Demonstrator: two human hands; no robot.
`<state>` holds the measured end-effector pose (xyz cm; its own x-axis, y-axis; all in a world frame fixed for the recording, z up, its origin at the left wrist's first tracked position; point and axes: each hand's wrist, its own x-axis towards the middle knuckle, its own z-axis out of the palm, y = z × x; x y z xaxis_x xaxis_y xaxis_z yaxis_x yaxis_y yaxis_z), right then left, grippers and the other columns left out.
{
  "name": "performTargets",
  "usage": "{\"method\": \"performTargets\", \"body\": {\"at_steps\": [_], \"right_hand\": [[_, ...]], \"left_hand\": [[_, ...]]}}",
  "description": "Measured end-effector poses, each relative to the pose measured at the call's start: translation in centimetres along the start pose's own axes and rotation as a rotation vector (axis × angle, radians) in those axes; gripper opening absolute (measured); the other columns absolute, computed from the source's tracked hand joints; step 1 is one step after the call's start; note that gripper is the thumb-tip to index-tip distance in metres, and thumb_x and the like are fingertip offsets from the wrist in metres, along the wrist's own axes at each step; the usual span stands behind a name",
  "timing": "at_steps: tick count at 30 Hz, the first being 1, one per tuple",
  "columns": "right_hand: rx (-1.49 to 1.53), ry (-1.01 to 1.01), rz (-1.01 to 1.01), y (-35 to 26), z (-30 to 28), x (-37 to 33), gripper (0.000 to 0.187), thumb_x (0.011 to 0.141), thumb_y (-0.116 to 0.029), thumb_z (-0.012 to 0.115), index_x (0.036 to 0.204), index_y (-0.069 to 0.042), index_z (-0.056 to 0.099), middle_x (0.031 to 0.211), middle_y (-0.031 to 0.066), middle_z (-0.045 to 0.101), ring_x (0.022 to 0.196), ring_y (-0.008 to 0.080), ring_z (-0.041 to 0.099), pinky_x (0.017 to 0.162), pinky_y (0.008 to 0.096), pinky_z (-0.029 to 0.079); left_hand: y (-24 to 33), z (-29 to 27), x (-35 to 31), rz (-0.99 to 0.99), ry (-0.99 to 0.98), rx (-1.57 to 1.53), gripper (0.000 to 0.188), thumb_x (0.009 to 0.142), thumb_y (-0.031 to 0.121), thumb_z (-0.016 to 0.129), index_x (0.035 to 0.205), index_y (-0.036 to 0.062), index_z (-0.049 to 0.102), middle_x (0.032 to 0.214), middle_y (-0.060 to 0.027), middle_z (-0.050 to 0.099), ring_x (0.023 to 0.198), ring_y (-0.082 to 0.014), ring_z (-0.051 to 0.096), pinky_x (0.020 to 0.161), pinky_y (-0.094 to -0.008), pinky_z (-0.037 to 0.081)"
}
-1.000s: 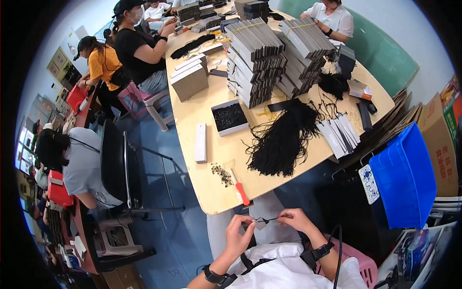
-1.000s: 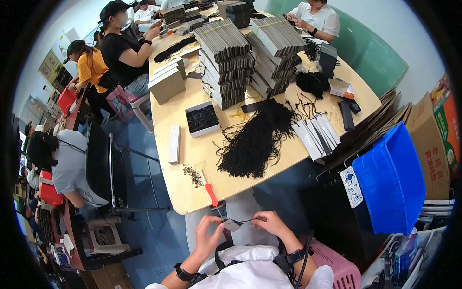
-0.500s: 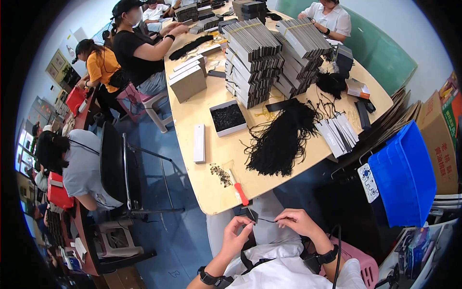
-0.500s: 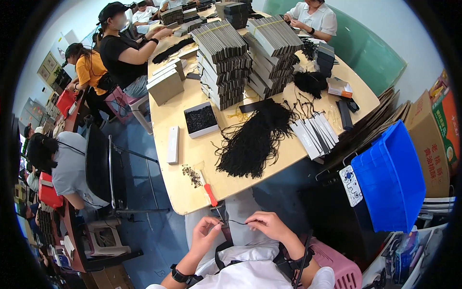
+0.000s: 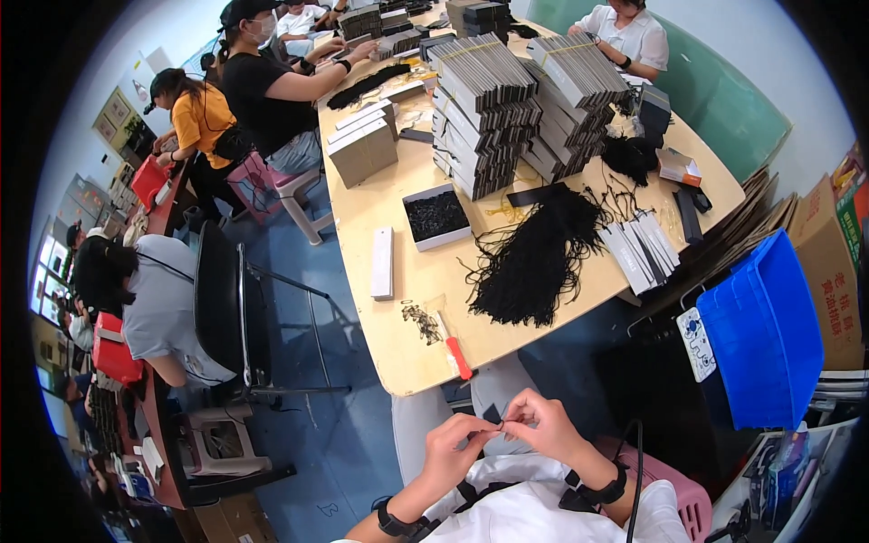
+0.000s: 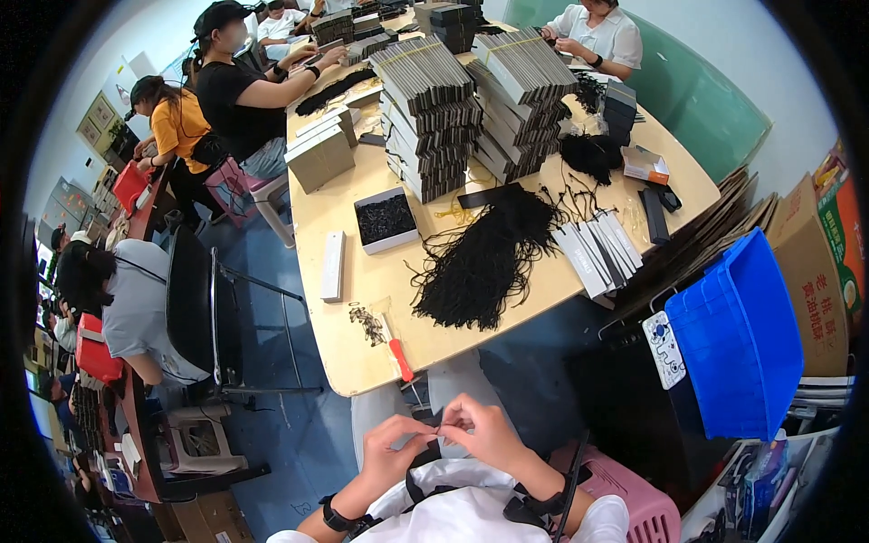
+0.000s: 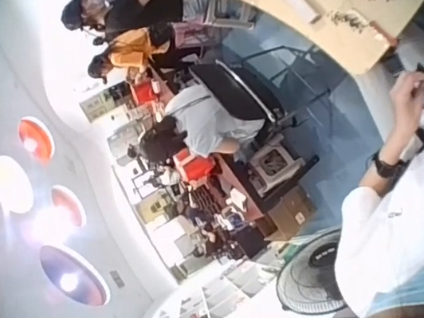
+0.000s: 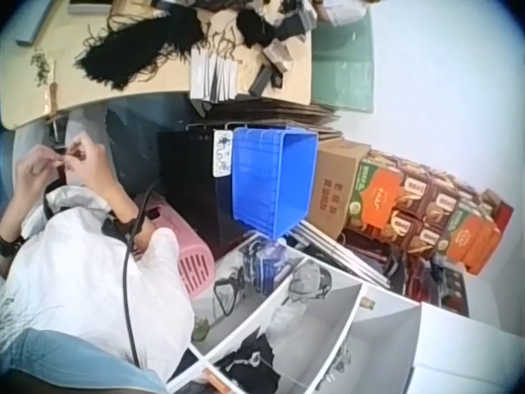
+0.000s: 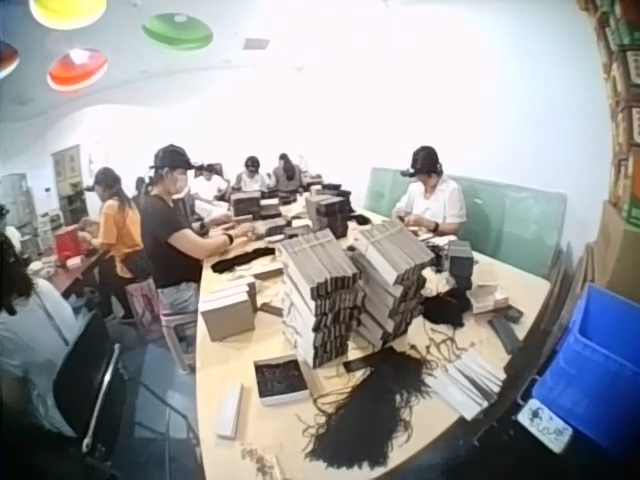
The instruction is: Manual assembly of small plastic clips onto elastic bands at a workshop table.
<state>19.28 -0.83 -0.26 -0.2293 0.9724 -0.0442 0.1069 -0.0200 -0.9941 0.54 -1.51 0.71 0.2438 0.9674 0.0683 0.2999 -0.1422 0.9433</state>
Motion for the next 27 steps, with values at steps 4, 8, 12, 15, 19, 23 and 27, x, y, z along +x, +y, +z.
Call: {"method": "performTargets", "body": {"at_steps": [4,8,12,15,19,23,27], "right_hand": [[0.138,-0.165,0.096,1.5,-1.8,0.2,0.02,0.082,-0.002,0.067,0.099,0.0,0.058,0.092,0.009,0.065,0.078,0.0157,0.064,0.07,0.0273,0.051],[-0.111,-0.289,-0.295,0.7,-1.4,0.8,0.039,0.078,-0.007,0.07,0.115,-0.004,0.059,0.113,0.0094,0.06,0.104,0.0238,0.055,0.091,0.0352,0.043],[-0.134,-0.33,-0.344,0.7,0.7,0.6,0.049,0.077,-0.011,0.073,0.122,-0.007,0.055,0.114,0.0088,0.059,0.108,0.0289,0.052,0.095,0.0395,0.038],[-0.141,-0.348,-0.341,2.2,1.3,1.1,0.051,0.077,-0.007,0.071,0.124,-0.005,0.052,0.108,0.0089,0.058,0.099,0.0282,0.056,0.087,0.0369,0.044],[-0.085,-0.273,-0.284,1.3,0.8,1.0,0.051,0.076,0.003,0.063,0.125,-0.005,0.051,0.102,0.0101,0.057,0.089,0.0244,0.06,0.077,0.0316,0.049],[-0.268,-0.18,-0.251,0.0,-0.9,1.0,0.056,0.077,0.0,0.059,0.131,-0.012,0.049,0.096,0.0111,0.057,0.077,0.0259,0.061,0.066,0.0334,0.051],[-0.733,-0.119,-0.197,-1.5,-2.7,1.9,0.06,0.081,-0.011,0.061,0.137,-0.026,0.045,0.082,0.0097,0.055,0.065,0.0297,0.06,0.058,0.0387,0.053]], "left_hand": [[1.5,-0.3,0.3,0.026,0.012,-0.007,0.013,0.074,-0.002,0.074,0.084,0.0021,0.067,0.082,-0.0082,0.067,0.074,-0.0187,0.065,0.065,-0.0283,0.05],[2.5,-0.9,0.8,0.128,0.02,-0.067,0.014,0.073,-0.003,0.075,0.082,-0.0002,0.065,0.081,-0.0093,0.067,0.074,-0.0174,0.064,0.066,-0.0276,0.049],[3.5,-1.4,1.7,0.122,0.022,-0.204,0.015,0.073,-0.004,0.075,0.082,-0.0019,0.063,0.082,-0.0106,0.066,0.075,-0.0167,0.062,0.068,-0.0269,0.048],[3.6,-1.6,2.7,0.149,0.054,-0.299,0.017,0.073,-0.008,0.073,0.084,-0.0017,0.062,0.082,-0.0095,0.065,0.076,-0.0156,0.061,0.069,-0.0254,0.047],[3.6,-2.3,3.8,0.084,0.332,-0.441,0.016,0.077,-0.007,0.07,0.087,-0.0005,0.06,0.084,-0.0058,0.063,0.075,-0.0112,0.058,0.069,-0.0224,0.045],[2.3,-2.9,5.7,0.013,0.608,-0.434,0.012,0.084,0.001,0.066,0.087,0.004,0.055,0.08,-0.0012,0.058,0.071,-0.0058,0.053,0.066,-0.0194,0.042],[0.9,-3.0,6.5,-0.071,0.627,-0.434,0.01,0.087,0.006,0.064,0.088,0.004,0.055,0.077,-0.0003,0.056,0.07,-0.0068,0.053,0.067,-0.0209,0.043]]}}
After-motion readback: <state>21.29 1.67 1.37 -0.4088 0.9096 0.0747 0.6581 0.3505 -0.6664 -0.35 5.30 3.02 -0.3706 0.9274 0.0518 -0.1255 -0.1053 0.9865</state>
